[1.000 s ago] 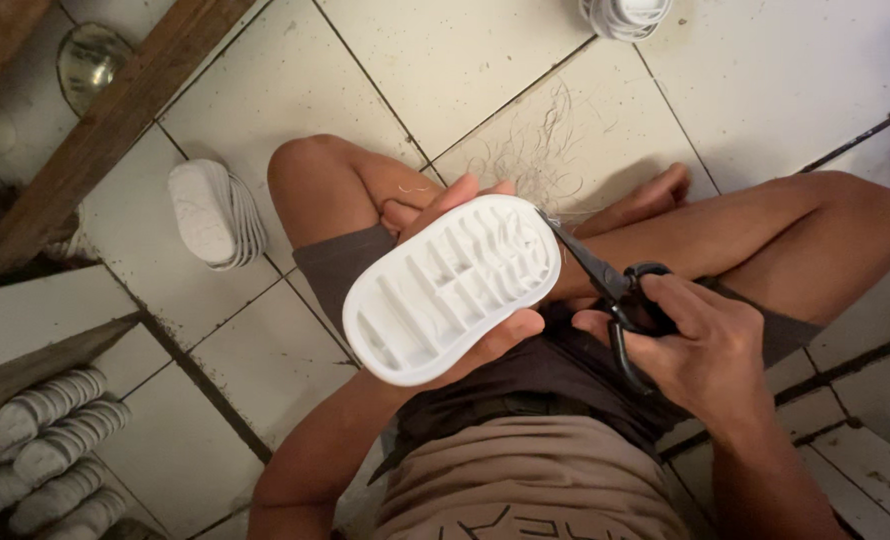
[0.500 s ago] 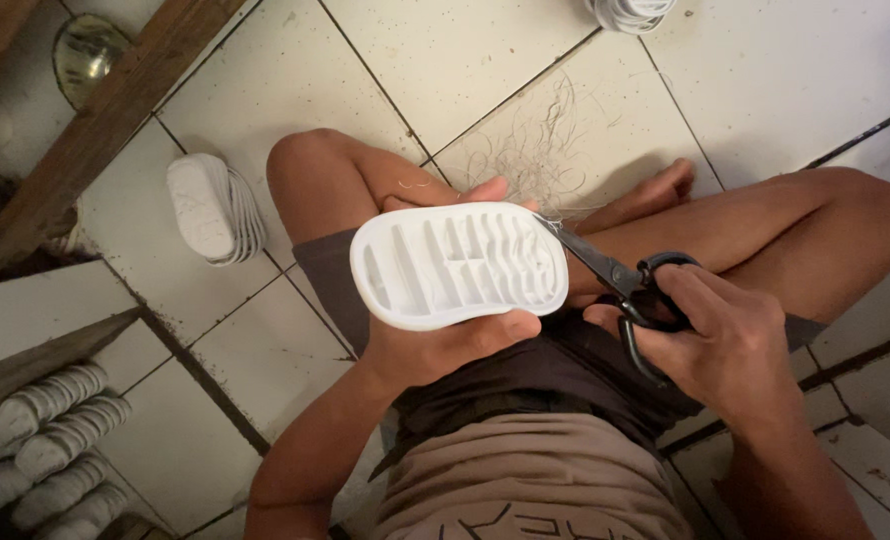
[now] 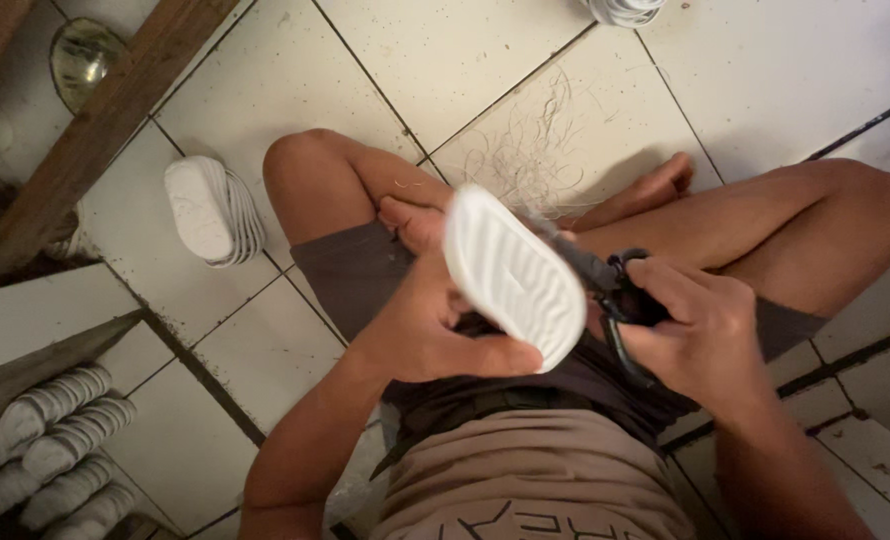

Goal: The person sits cross-legged on the floor holding a white foam shoe sole in one hand and scissors in the other, trimming excess material from the sole's edge. They place the finished sole on the floor, pick up another sole, and repeat the trimming, occasionally reaching for new soles from a nearby stack.

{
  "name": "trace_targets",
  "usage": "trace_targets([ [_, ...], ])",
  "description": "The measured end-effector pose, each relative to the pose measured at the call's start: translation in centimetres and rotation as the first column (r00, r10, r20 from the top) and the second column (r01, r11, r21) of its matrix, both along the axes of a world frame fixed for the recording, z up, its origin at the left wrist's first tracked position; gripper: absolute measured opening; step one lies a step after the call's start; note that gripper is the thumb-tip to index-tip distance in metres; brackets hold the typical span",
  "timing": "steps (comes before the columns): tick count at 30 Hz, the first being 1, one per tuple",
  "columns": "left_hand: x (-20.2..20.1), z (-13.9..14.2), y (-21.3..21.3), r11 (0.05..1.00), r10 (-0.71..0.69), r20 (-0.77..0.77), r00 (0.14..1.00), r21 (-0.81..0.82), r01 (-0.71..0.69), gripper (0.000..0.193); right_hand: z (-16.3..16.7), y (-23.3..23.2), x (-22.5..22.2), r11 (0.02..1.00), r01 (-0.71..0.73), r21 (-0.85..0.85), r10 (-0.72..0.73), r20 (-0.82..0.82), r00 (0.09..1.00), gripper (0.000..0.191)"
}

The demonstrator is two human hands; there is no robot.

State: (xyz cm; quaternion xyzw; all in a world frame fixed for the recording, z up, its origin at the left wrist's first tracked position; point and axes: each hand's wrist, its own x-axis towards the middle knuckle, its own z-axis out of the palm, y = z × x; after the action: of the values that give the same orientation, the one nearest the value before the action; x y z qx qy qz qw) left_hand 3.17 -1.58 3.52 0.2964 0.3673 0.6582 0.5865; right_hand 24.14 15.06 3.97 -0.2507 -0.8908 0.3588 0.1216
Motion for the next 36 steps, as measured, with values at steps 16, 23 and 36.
trace_targets([
  [16,-1.6,-6.3,-0.1,0.992,0.085,0.413,0.907,0.054,-0.118,0.049,-6.1,-1.0,1.7,0.864,0.187,-0.468,-0.204,0.014,0.979,0.028],
  [23,-0.8,-6.8,-0.6,0.975,0.218,0.274,0.937,-0.03,-0.219,0.038,-5.5,-2.2,0.8,0.676,-0.016,-0.736,-0.231,-0.233,0.945,0.037],
  [36,-1.2,-8.1,-1.9,0.983,0.173,0.247,0.953,0.018,-0.183,0.038,-6.9,-1.4,-1.6,0.561,0.21,-0.801,-0.495,-0.12,0.861,0.016],
])
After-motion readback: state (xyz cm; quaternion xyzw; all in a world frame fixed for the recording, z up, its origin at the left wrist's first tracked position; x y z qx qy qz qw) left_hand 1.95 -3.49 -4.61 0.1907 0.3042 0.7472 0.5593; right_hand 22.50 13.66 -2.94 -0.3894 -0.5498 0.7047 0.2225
